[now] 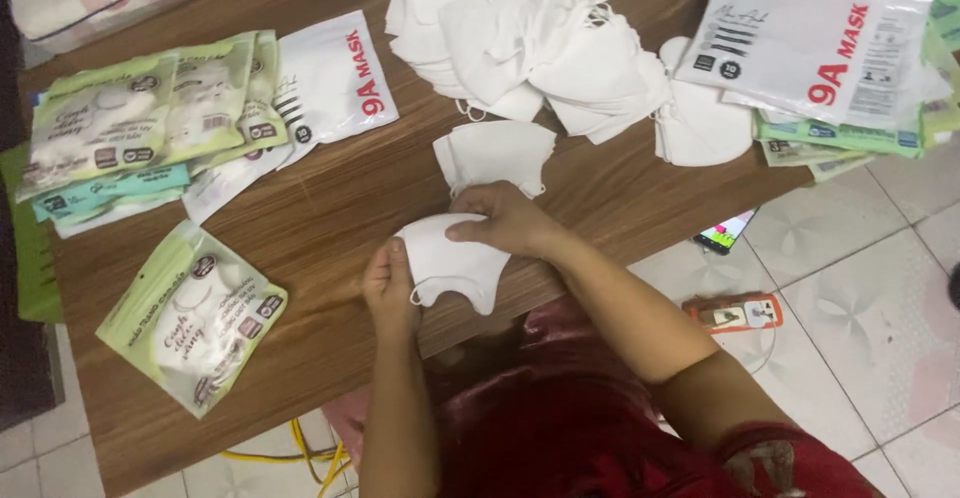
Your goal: Packaging individual face masks into plastic bags by folding and inserting them manually.
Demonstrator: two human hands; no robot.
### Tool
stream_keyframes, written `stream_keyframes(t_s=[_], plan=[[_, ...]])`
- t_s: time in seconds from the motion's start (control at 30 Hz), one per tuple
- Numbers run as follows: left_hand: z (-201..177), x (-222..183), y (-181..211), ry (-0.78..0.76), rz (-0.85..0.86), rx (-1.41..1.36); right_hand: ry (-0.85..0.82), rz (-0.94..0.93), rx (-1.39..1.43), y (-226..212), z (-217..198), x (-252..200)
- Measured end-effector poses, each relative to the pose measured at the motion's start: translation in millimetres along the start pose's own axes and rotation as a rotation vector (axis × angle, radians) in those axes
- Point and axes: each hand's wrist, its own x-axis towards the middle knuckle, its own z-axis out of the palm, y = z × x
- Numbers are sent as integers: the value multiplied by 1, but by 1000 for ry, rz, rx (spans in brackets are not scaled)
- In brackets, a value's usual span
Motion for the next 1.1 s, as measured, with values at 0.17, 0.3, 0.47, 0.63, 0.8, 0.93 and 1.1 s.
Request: stream_keyframes(t_s=[0.17, 0.3, 0.47, 0.63, 0.8, 0.93, 1.1], plan=[[-18, 9, -26, -61, -86, -62, -33, -23, -28, 17, 3, 8], [-18, 6, -15, -91, -115, -56, -44, -13, -41, 16, 4, 10], [-20, 7, -20, -137, -119, -55, -58, 10, -56, 11, 6, 11], [-15, 4, -8, -156, -103, -20, -37, 9, -123, 10, 9, 12], [-8, 1, 7, -164, -92, 67, -23, 17, -331, -23, 13, -1], [-9, 0, 4, -111, -96, 34, 130, -265, -581, -43, -2, -13], [-4, 0, 15, -102, -78, 25, 394, -233, -768, -39, -51, 22]])
